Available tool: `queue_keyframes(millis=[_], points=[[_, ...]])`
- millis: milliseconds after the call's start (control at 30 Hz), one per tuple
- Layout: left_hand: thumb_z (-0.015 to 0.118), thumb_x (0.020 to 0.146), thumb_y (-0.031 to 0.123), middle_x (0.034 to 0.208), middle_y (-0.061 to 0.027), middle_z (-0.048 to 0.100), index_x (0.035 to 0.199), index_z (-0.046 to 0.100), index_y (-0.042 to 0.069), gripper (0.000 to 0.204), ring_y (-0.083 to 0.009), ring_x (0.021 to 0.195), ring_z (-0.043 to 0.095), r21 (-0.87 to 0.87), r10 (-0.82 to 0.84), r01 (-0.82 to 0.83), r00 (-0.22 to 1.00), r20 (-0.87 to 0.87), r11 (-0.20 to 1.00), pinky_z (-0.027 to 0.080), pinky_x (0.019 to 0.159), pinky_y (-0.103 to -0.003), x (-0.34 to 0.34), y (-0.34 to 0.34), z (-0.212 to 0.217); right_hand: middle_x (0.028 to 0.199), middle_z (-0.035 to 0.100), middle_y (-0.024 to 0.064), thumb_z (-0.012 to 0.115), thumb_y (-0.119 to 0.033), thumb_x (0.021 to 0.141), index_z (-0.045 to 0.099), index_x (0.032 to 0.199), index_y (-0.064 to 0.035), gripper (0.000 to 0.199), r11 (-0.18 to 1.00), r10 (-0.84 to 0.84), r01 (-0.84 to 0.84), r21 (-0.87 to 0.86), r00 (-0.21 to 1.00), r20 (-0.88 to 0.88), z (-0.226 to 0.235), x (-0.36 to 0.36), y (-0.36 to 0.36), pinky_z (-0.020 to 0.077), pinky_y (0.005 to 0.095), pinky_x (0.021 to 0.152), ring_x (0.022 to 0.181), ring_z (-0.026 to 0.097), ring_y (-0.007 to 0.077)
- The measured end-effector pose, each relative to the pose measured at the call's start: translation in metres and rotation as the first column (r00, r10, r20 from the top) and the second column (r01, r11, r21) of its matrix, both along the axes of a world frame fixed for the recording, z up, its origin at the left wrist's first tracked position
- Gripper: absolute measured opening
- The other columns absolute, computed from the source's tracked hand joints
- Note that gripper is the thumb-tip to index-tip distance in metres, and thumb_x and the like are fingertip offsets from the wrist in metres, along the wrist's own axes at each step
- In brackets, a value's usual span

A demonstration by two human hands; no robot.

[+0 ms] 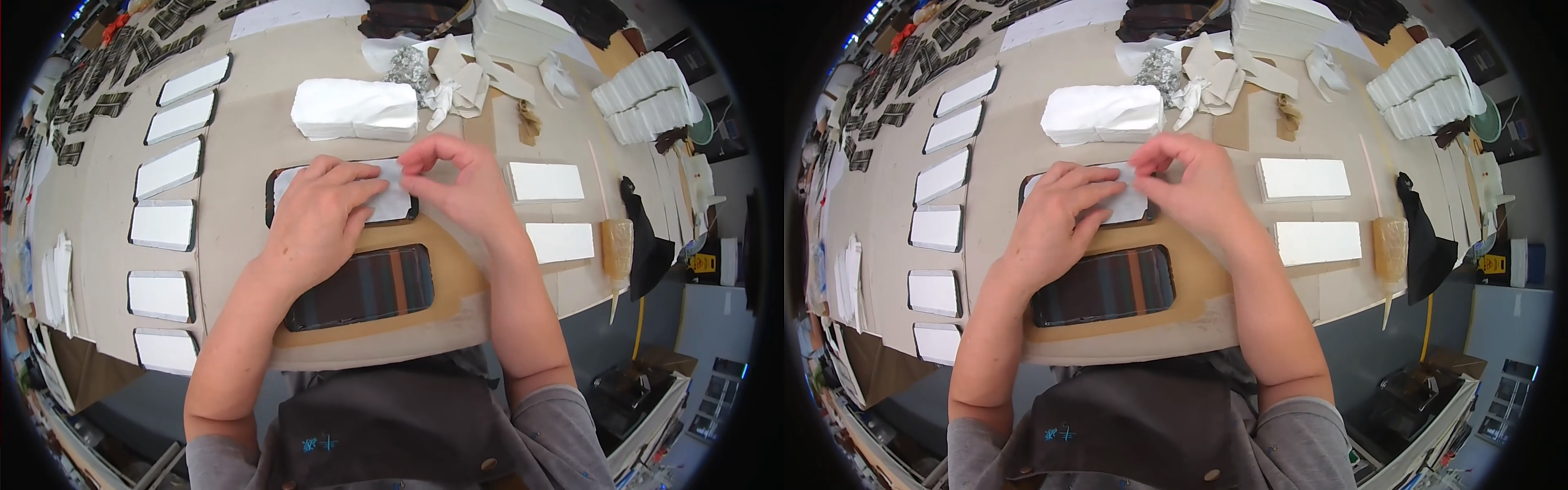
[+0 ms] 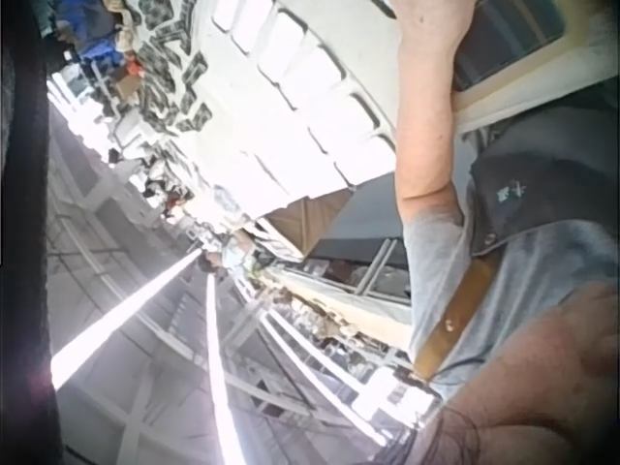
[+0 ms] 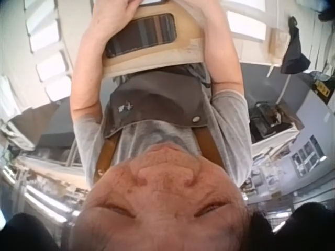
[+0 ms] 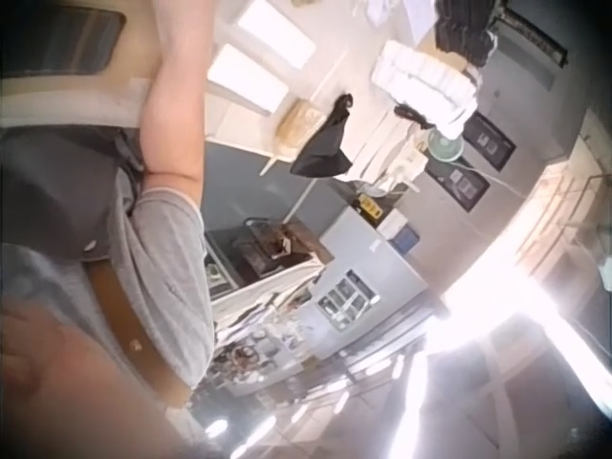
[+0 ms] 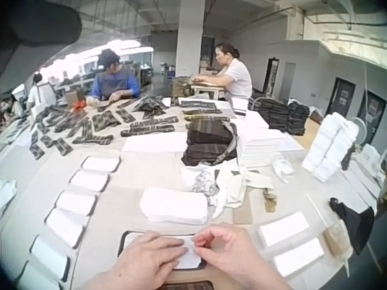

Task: The recorder applies glue to leather components and attaches white protective linings to assemble phone cases.

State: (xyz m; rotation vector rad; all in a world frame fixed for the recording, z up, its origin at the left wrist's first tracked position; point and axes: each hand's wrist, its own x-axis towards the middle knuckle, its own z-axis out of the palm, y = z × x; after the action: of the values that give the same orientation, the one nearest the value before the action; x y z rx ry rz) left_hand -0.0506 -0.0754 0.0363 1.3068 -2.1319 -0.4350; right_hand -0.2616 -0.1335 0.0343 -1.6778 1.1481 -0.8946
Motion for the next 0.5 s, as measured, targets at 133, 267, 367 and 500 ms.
queue_keyframes(millis=[133,267,367,500], points=[[0.072,0.081,0.004,0.105,-0.0057,0.068,0.096,0.076,0.006,0.016,-0.0281,0.103,0.060,-0.059,0.087,-0.082,0.993,0.077,0.995,0.048,0.091,-0.040,0.009,0.006,0.002,0.083,0.072,0.0023,0.080,-0.006,0.073,0.077,0.085,-0.0098,0.013,0.938,0.123,-0.203,-0.280,0.952,-0.279,0.003,0.007,0.010,0.0479,0.0362,0.087,0.082,0.064,0.0196],[0.073,0.080,0.003,0.104,-0.0055,0.068,0.091,0.076,0.006,0.011,-0.0273,0.104,0.060,-0.009,0.136,-0.136,0.989,0.058,0.991,0.046,0.095,-0.041,0.023,0.013,0.005,0.087,0.073,-0.0016,0.083,-0.008,0.072,0.077,0.086,-0.0134,0.015,0.906,0.132,-0.276,-0.322,0.905,-0.405,0.006,0.007,0.011,0.0371,0.0356,0.098,0.087,0.062,0.0183],[0.072,0.080,0.002,0.105,-0.0059,0.069,0.090,0.076,0.007,0.011,-0.0276,0.104,0.060,0.003,0.177,-0.178,0.982,0.069,0.984,0.043,0.099,-0.041,0.034,0.019,0.007,0.086,0.073,-0.0013,0.082,-0.008,0.072,0.078,0.087,-0.0136,0.016,0.884,0.146,-0.332,-0.329,0.866,-0.479,0.009,0.008,0.009,0.0371,0.0369,0.098,0.089,0.062,0.0200],[0.069,0.081,-0.001,0.106,-0.0062,0.070,0.090,0.075,0.005,0.013,-0.0281,0.105,0.061,0.012,0.202,-0.203,0.977,0.063,0.979,0.040,0.103,-0.042,0.045,0.025,0.007,0.086,0.073,0.0008,0.078,-0.008,0.073,0.079,0.084,-0.0129,0.012,0.845,0.145,-0.397,-0.359,0.815,-0.561,0.022,0.013,0.011,0.0394,0.0388,0.097,0.092,0.061,0.0237]])
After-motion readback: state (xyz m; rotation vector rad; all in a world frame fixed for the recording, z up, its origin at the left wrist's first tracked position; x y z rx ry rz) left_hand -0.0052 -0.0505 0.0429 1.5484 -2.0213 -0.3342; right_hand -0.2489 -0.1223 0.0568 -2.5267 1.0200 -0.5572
